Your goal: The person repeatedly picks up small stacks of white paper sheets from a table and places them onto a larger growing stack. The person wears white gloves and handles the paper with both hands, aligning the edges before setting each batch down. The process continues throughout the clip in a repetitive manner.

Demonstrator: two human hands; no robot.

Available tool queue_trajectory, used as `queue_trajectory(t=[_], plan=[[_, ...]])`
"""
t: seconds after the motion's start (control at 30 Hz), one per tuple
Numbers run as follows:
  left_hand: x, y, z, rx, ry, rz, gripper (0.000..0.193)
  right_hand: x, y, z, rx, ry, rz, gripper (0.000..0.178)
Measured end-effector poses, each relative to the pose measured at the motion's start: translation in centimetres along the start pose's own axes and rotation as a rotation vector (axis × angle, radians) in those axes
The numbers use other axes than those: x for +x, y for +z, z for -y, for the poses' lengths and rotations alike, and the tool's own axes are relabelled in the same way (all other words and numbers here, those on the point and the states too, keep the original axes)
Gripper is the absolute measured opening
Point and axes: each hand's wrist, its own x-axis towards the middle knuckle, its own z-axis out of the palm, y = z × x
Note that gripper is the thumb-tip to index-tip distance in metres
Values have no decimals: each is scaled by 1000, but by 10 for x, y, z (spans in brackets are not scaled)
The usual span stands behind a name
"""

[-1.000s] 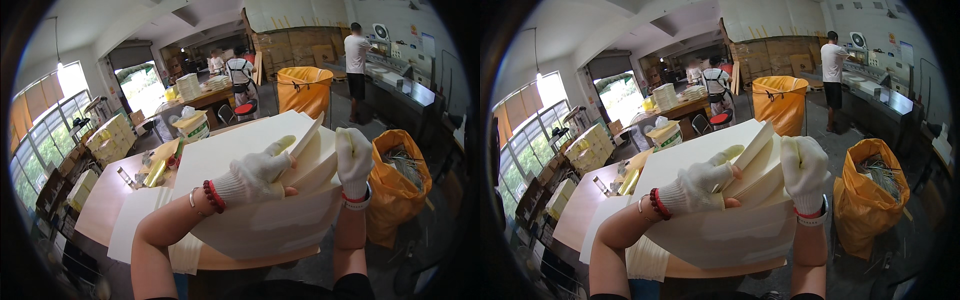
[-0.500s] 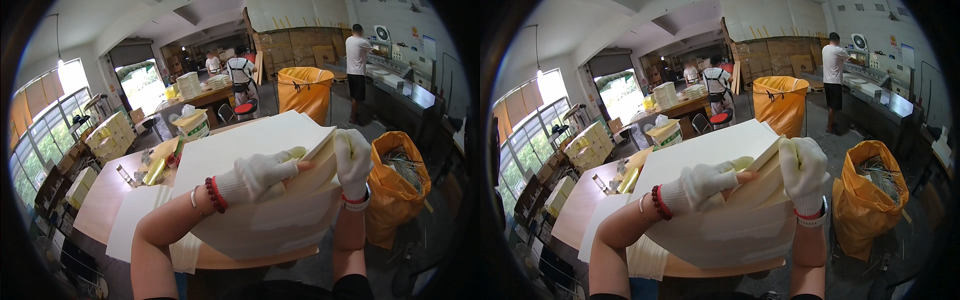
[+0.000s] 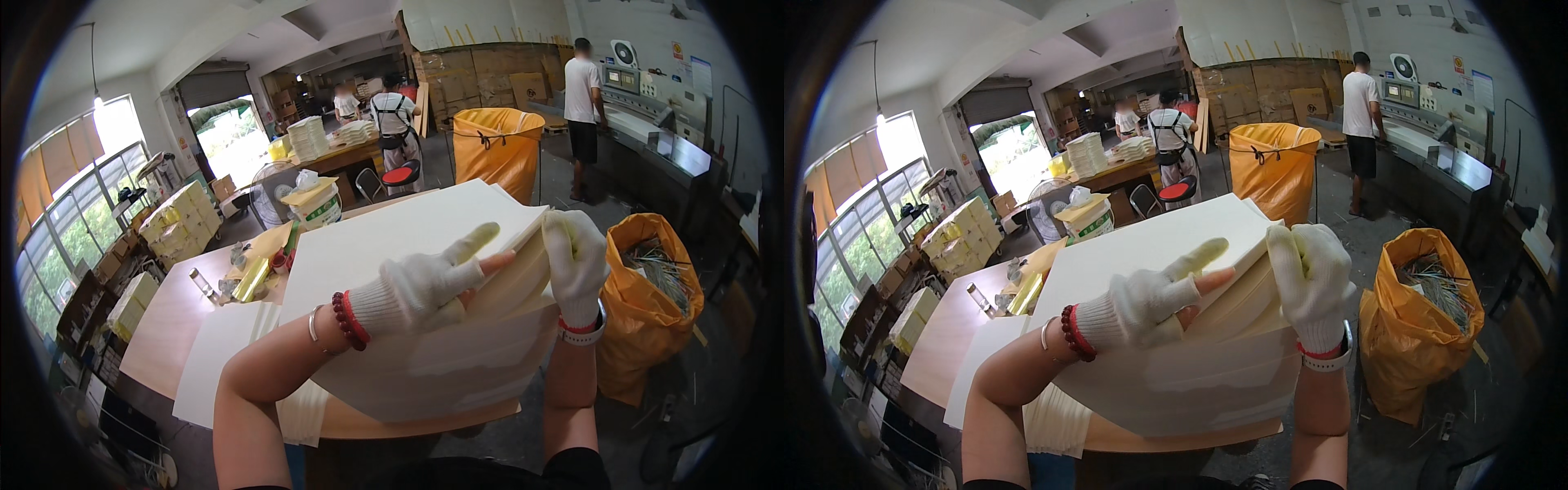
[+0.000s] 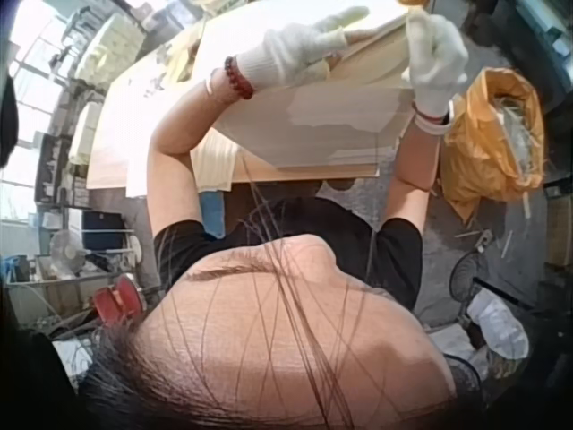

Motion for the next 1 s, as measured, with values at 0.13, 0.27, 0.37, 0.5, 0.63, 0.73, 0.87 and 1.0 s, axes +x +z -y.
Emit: queue_trajectory(t=[0.13, 0.27, 0.37, 0.5, 0.63, 0.73, 0.87, 1.0], plan=[[4, -7, -5, -226, -164, 135, 39, 0, 0, -1, 59, 98, -4, 20], [-2, 3, 1, -47, -3, -82, 42, 2, -1, 1, 63, 239, 33, 13], [-2, 0, 2, -47, 12, -83, 47, -2, 6, -3, -51, 1, -99, 13], [0, 4, 6, -45, 66, -116, 41, 2, 1, 2, 44, 78, -28, 15], [0, -5, -5, -52, -20, 20, 47, 0, -3, 5, 102, 250, 49, 12], [3, -6, -10, -187, -117, 62, 43, 0, 1, 4, 98, 173, -64, 10], [-1, 6, 4, -43, 63, -146, 35, 1, 3, 3, 26, 87, -88, 11], [0, -2, -2, -114, -46, -67, 37, -4, 2, -1, -86, 35, -78, 20]])
